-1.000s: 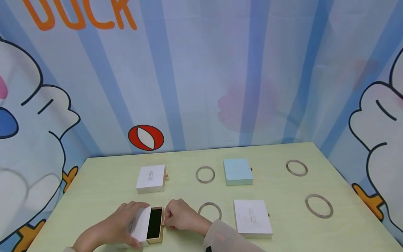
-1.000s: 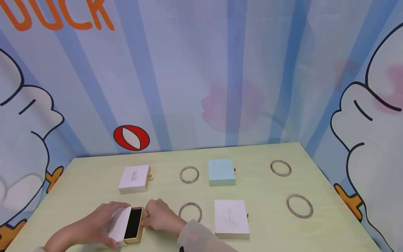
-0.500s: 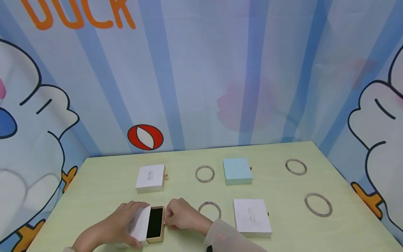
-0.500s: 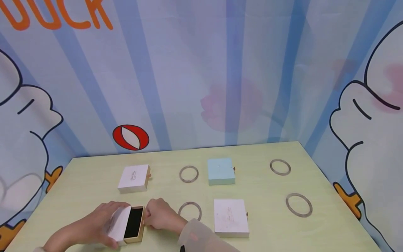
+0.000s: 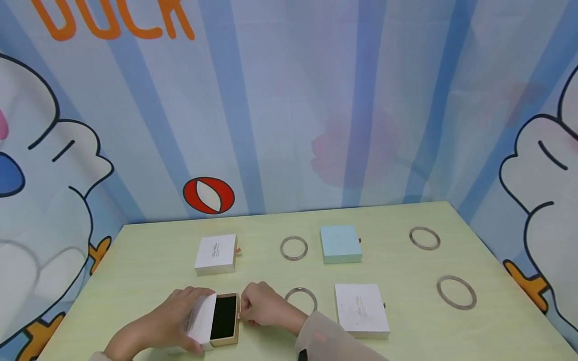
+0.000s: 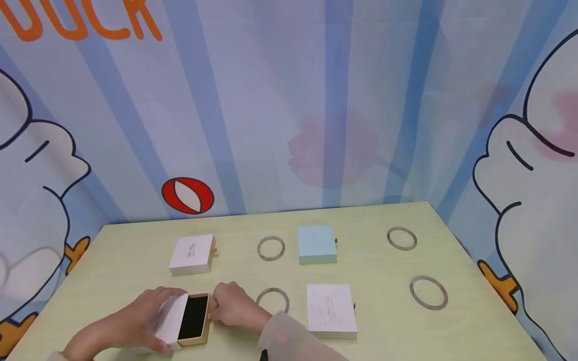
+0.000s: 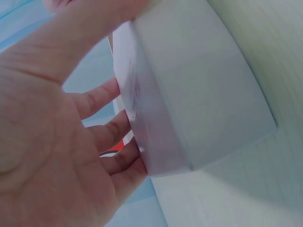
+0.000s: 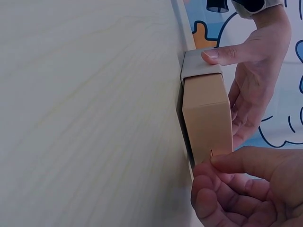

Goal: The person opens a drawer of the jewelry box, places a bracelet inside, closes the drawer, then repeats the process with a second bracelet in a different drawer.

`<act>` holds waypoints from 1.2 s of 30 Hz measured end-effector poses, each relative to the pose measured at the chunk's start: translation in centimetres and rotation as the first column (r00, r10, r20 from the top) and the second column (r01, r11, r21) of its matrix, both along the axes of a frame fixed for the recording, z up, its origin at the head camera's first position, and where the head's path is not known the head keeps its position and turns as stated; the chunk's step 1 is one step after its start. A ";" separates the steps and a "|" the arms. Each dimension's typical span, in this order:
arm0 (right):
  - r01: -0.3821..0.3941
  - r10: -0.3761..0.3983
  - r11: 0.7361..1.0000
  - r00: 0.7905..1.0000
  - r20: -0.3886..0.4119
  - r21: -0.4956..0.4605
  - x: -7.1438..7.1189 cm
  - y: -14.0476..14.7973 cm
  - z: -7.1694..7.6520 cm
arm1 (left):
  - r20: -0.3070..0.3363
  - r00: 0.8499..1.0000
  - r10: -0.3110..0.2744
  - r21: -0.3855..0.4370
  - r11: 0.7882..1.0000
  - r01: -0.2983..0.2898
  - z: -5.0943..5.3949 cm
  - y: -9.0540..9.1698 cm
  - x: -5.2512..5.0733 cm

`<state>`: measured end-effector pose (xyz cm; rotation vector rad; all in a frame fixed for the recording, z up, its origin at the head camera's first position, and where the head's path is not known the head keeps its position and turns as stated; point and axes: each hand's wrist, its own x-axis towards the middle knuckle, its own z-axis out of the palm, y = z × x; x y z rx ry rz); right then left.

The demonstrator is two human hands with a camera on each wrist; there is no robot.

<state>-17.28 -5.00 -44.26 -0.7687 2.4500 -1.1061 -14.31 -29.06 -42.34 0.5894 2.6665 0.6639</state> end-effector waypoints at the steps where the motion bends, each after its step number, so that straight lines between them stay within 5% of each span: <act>1: 0.001 -0.001 1.000 1.000 -0.003 0.002 0.0 0.0 0.0 | -0.001 1.000 0.000 -0.001 1.000 0.000 0.0 0.0 0.0; 36: 0.009 -0.008 0.998 1.000 -0.015 0.069 -0.1 0.6 0.2 | 0.024 0.999 0.048 0.000 0.999 -0.048 -0.1 0.2 0.0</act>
